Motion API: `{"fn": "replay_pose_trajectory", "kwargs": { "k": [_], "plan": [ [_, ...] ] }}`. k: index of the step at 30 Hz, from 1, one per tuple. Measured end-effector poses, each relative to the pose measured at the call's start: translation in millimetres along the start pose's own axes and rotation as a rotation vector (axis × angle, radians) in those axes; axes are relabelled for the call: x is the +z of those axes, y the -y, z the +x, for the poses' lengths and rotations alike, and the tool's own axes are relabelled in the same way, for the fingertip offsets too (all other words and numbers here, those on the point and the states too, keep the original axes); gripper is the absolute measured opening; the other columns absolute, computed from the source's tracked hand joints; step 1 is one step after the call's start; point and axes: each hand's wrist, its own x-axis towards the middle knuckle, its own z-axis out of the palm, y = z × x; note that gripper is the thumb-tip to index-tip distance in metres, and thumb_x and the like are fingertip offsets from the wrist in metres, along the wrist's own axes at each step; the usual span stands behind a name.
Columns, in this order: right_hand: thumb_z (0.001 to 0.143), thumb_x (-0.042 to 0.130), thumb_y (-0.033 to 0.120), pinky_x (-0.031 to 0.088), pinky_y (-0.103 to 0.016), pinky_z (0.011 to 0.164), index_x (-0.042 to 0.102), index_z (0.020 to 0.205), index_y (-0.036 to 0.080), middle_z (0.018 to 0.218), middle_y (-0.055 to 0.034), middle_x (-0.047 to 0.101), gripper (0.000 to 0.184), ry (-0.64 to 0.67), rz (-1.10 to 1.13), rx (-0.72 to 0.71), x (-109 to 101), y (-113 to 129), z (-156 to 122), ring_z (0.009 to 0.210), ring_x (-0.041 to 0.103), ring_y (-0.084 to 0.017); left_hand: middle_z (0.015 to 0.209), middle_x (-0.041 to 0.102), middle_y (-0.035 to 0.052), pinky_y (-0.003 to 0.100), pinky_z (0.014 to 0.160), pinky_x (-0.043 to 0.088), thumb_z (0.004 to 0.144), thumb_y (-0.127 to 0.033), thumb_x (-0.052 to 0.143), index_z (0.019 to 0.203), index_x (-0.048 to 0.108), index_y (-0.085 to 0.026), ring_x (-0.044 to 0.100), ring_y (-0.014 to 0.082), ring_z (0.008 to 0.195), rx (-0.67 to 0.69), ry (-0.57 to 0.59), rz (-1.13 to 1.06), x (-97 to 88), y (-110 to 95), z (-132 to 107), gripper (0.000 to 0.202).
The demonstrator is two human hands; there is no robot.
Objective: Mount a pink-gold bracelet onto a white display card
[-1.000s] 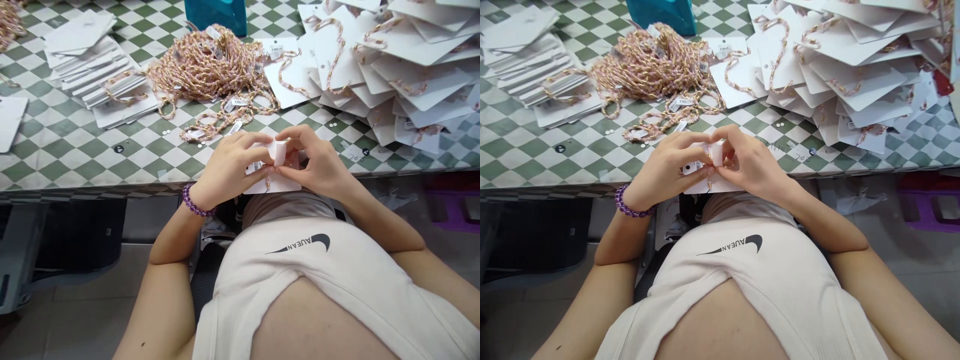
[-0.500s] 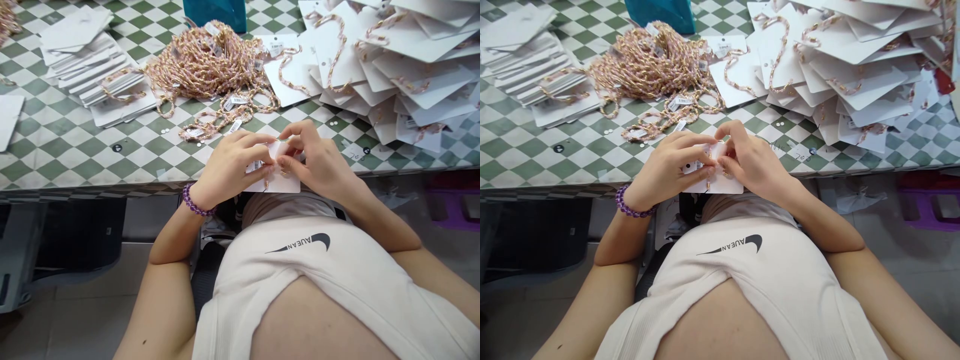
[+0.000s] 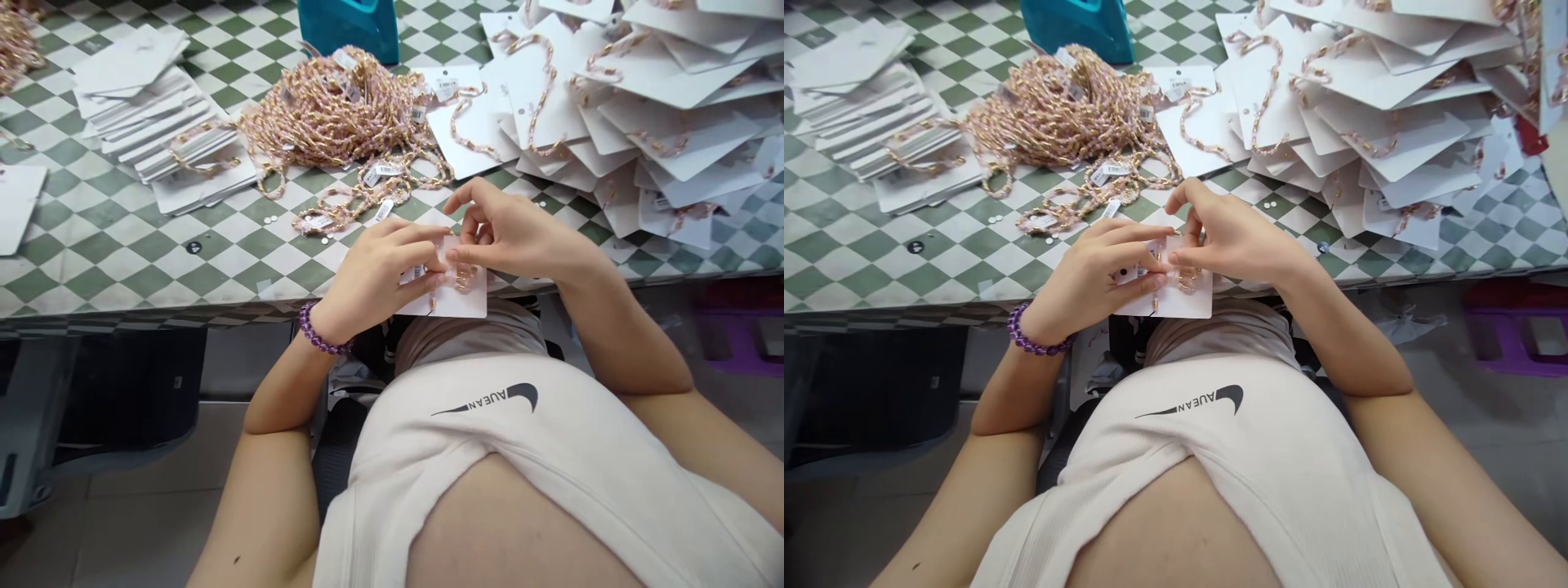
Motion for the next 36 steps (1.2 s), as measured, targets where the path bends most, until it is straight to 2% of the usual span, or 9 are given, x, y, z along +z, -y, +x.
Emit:
{"fn": "replay_pose_trajectory", "kwargs": {
  "k": [6, 11, 15, 23, 26, 28, 31, 34, 36],
  "plan": [
    [0.081, 0.071, 0.032, 0.037, -0.025, 0.060, 0.052, 0.118, 0.018, 0.072, 0.0023, 0.058, 0.044, -0.044, -0.062, 0.054, 3, 7, 0, 0.063, 0.055, -0.012, 0.132, 0.067, 0.0056, 0.043, 0.100, 0.047, 0.096, -0.033, 0.060, 0.090, 0.068, -0.020, 0.060, 0.0247, 0.113, -0.015, -0.016, -0.035, 1.9, 0, -2, 0.017],
    [0.079, 0.072, 0.035, 0.037, -0.026, 0.058, 0.054, 0.113, 0.019, 0.069, 0.0027, 0.058, 0.042, -0.083, -0.111, -0.005, 4, 0, 1, 0.061, 0.054, -0.013, 0.131, 0.068, 0.0063, 0.043, 0.101, 0.047, 0.096, -0.032, 0.060, 0.090, 0.066, -0.019, 0.061, 0.0247, 0.117, -0.028, -0.019, -0.048, 1.5, -1, -2, 0.015],
    [0.084, 0.067, 0.038, 0.040, -0.028, 0.061, 0.056, 0.114, 0.020, 0.067, 0.0018, 0.060, 0.037, -0.118, -0.160, -0.045, 7, -8, 2, 0.063, 0.055, -0.016, 0.132, 0.067, 0.0067, 0.045, 0.103, 0.046, 0.096, -0.032, 0.059, 0.089, 0.066, -0.019, 0.060, 0.0251, 0.117, -0.028, 0.001, -0.045, 1.3, -1, -1, 0.016],
    [0.091, 0.059, 0.044, 0.044, -0.031, 0.065, 0.061, 0.101, 0.018, 0.059, -0.0017, 0.054, 0.028, -0.380, -0.392, 0.034, 29, -9, 6, 0.061, 0.053, -0.019, 0.130, 0.068, 0.0088, 0.043, 0.100, 0.049, 0.094, -0.030, 0.062, 0.094, 0.065, -0.018, 0.061, 0.0248, 0.115, -0.064, 0.002, -0.051, -1.0, -2, -2, 0.013],
    [0.101, 0.043, 0.043, 0.048, -0.036, 0.072, 0.065, 0.106, 0.018, 0.074, -0.0067, 0.062, 0.034, -0.446, -0.420, -0.008, 33, -5, -6, 0.071, 0.060, -0.021, 0.121, 0.072, 0.0078, 0.042, 0.097, 0.050, 0.094, -0.030, 0.062, 0.094, 0.064, -0.017, 0.062, 0.0242, 0.113, -0.076, -0.014, -0.068, -0.5, -2, -2, 0.012],
    [0.104, 0.037, 0.043, 0.050, -0.041, 0.086, 0.069, 0.110, 0.022, 0.098, -0.0097, 0.068, 0.039, -0.469, -0.463, -0.124, 36, -3, -20, 0.093, 0.063, -0.024, 0.119, 0.073, 0.0068, 0.041, 0.098, 0.050, 0.095, -0.030, 0.060, 0.091, 0.064, -0.018, 0.063, 0.0233, 0.113, -0.055, -0.023, -0.083, 0.5, -2, -2, 0.013],
    [0.102, 0.046, 0.046, 0.042, -0.051, 0.107, 0.068, 0.118, 0.027, 0.129, -0.0079, 0.062, 0.034, -0.423, -0.606, -0.299, 40, -3, -40, 0.128, 0.052, -0.031, 0.127, 0.070, 0.0061, 0.042, 0.101, 0.048, 0.095, -0.031, 0.060, 0.088, 0.064, -0.018, 0.063, 0.0230, 0.113, -0.052, -0.034, -0.083, 1.9, -2, -3, 0.015],
    [0.098, 0.054, 0.048, 0.030, -0.061, 0.117, 0.062, 0.128, 0.028, 0.141, -0.0082, 0.056, 0.037, -0.374, -0.747, -0.328, 44, -1, -50, 0.142, 0.040, -0.035, 0.131, 0.068, 0.0064, 0.044, 0.102, 0.048, 0.095, -0.032, 0.060, 0.087, 0.065, -0.019, 0.062, 0.0241, 0.115, -0.071, -0.024, -0.072, 1.9, -2, -2, 0.016],
    [0.096, 0.054, 0.052, 0.023, -0.066, 0.119, 0.059, 0.132, 0.030, 0.148, -0.0087, 0.051, 0.042, -0.374, -0.762, -0.364, 44, -1, -51, 0.146, 0.035, -0.036, 0.129, 0.069, 0.0068, 0.044, 0.102, 0.048, 0.095, -0.032, 0.060, 0.087, 0.065, -0.018, 0.062, 0.0238, 0.114, -0.062, -0.023, -0.075, 1.3, -2, -2, 0.016]
  ]
}}
